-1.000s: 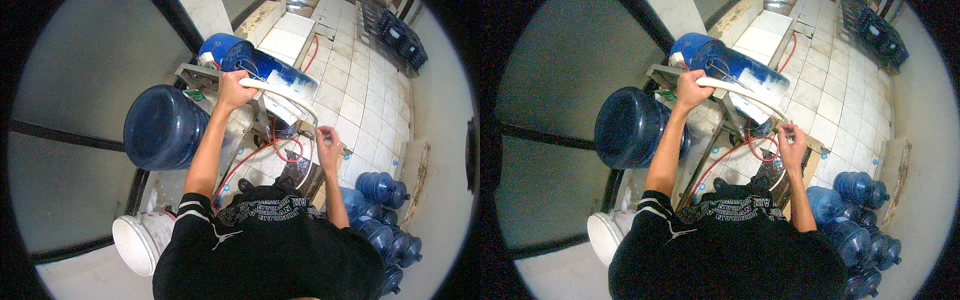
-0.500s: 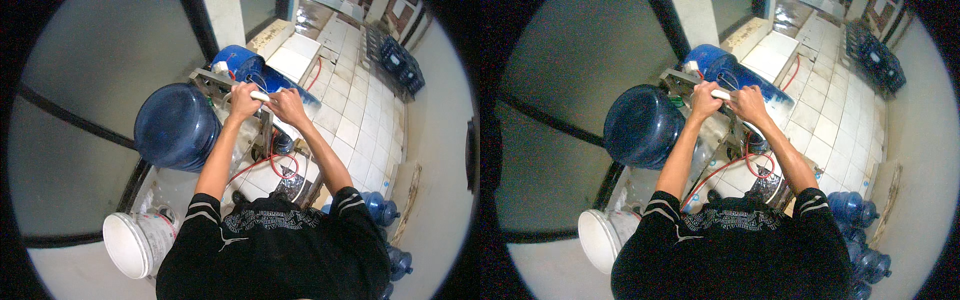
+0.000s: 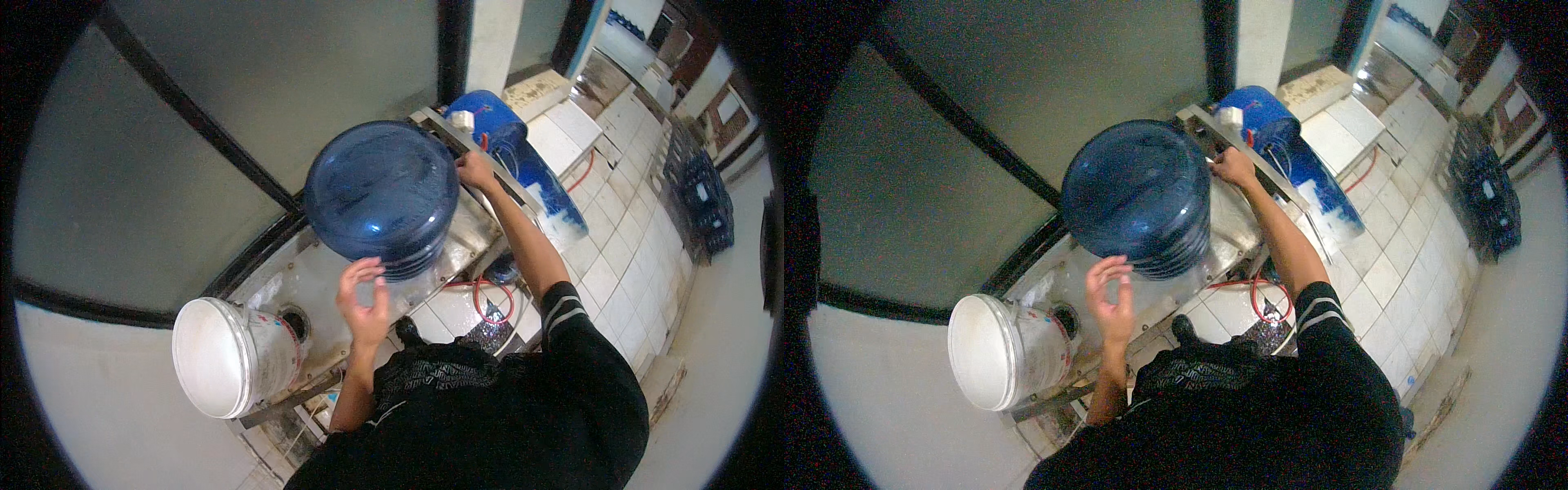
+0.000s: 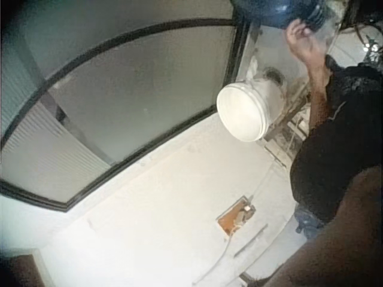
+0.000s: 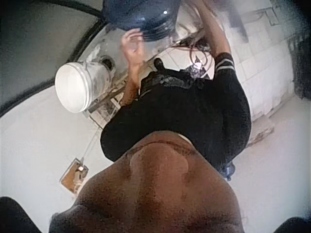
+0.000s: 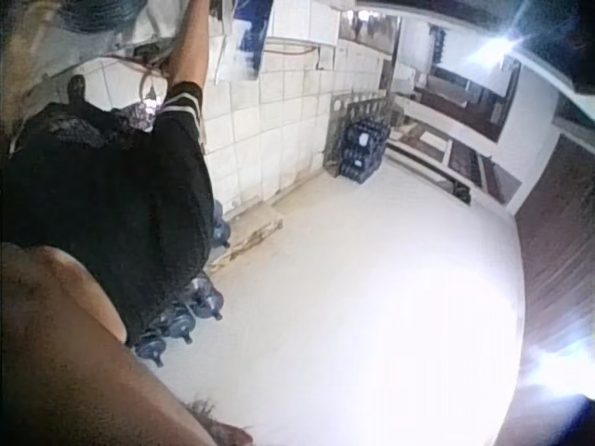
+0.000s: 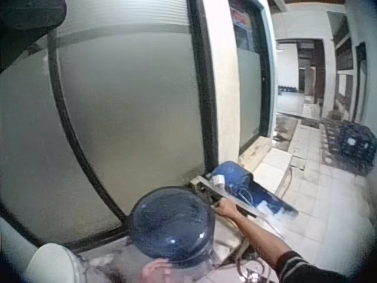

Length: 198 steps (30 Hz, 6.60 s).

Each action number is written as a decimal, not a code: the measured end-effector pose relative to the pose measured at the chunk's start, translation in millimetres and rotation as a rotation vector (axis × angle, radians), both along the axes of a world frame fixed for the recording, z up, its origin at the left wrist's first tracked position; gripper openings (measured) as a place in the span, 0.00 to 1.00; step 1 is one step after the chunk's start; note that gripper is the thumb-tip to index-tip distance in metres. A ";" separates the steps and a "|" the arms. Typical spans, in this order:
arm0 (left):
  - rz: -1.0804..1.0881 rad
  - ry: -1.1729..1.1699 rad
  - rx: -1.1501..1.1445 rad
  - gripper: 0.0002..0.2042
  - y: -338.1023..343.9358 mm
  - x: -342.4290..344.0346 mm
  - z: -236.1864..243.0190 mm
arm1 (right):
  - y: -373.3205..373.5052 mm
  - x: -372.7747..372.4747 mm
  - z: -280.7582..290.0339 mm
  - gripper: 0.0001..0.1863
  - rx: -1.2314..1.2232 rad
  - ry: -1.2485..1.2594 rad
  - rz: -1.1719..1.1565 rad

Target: The person cleans the exterior of a blue plastic water jug with a soapy sponge and then fills it with water from a hose at a filling station.

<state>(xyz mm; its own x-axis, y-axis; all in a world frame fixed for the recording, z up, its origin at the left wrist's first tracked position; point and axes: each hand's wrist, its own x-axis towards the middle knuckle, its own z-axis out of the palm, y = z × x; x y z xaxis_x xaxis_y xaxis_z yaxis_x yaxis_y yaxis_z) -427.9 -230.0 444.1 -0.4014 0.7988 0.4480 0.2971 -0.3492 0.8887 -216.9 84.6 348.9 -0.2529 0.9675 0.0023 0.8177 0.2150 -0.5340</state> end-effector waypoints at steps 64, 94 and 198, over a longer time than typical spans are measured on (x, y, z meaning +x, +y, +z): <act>-1.607 -0.182 -0.589 0.26 182.4 638.9 210.2 | -435.4 546.4 258.5 0.43 0.838 0.460 -1.142; -1.796 -0.048 -1.208 0.44 239.8 981.1 -145.2 | -380.5 879.7 52.4 0.41 0.036 0.938 -1.391; -1.932 0.635 -1.309 0.38 1300.1 2333.1 -387.0 | 721.9 1998.9 -240.6 0.27 -0.070 1.389 -2.495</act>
<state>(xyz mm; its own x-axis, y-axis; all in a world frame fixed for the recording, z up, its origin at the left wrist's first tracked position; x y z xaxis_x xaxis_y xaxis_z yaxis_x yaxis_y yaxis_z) 1905.2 1070.1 57.2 0.7356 -0.1945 -0.6489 0.6586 -0.0187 0.7523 1782.0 806.5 108.3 0.4582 -0.4138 -0.7867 -0.8314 0.1137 -0.5440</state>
